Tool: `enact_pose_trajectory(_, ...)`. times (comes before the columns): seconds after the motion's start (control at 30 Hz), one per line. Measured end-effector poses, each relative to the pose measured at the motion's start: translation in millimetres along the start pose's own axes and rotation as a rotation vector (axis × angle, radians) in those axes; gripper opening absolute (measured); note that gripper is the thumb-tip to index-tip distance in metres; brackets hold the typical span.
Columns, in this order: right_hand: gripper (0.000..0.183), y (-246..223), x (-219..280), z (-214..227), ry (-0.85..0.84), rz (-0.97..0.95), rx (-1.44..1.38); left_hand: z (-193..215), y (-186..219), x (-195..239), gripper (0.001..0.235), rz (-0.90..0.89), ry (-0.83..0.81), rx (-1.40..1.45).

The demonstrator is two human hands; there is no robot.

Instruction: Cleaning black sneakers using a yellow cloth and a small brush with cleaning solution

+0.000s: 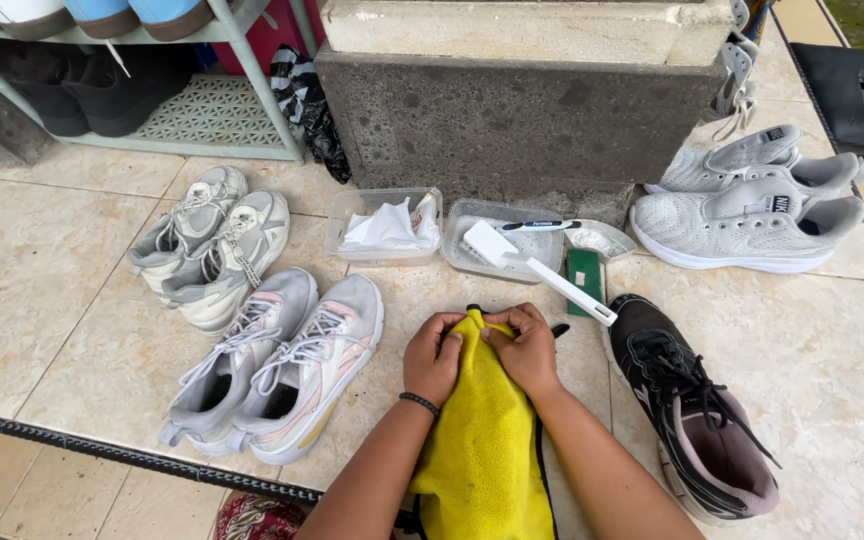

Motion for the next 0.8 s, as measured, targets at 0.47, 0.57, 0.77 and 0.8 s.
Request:
enact_pose_trajectory(0.47, 0.037, -12, 13, 20, -0.046, 0.067, -0.009, -3, 10, 3, 0.044, 0.03, -0.186, -0.168)
enact_pose_trajectory(0.57, 0.056, -13, 13, 17, -0.153, 0.053, 0.06, -7, -4, -4, 0.036, 0.034, -0.142, -0.217)
enact_pose_trajectory(0.77, 0.037, 6, -5, 3, -0.132, 0.096, 0.114, -8, -13, -8, 0.024, 0.053, -0.09, -0.268)
enact_pose_trajectory(0.8, 0.032, 9, -9, 2, -0.108, 0.1, 0.116, -9, -15, -10, 0.023, 0.048, -0.08, -0.268)
Point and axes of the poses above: each hand's wrist, its own x-axis away from the middle knuckle, its own z-axis out of the back of the hand, y = z × x, the point moved 2 cm from there along -x, towards the middle knuckle, and after that the axes turned 8 degrees about x, right-handed, at the moved point
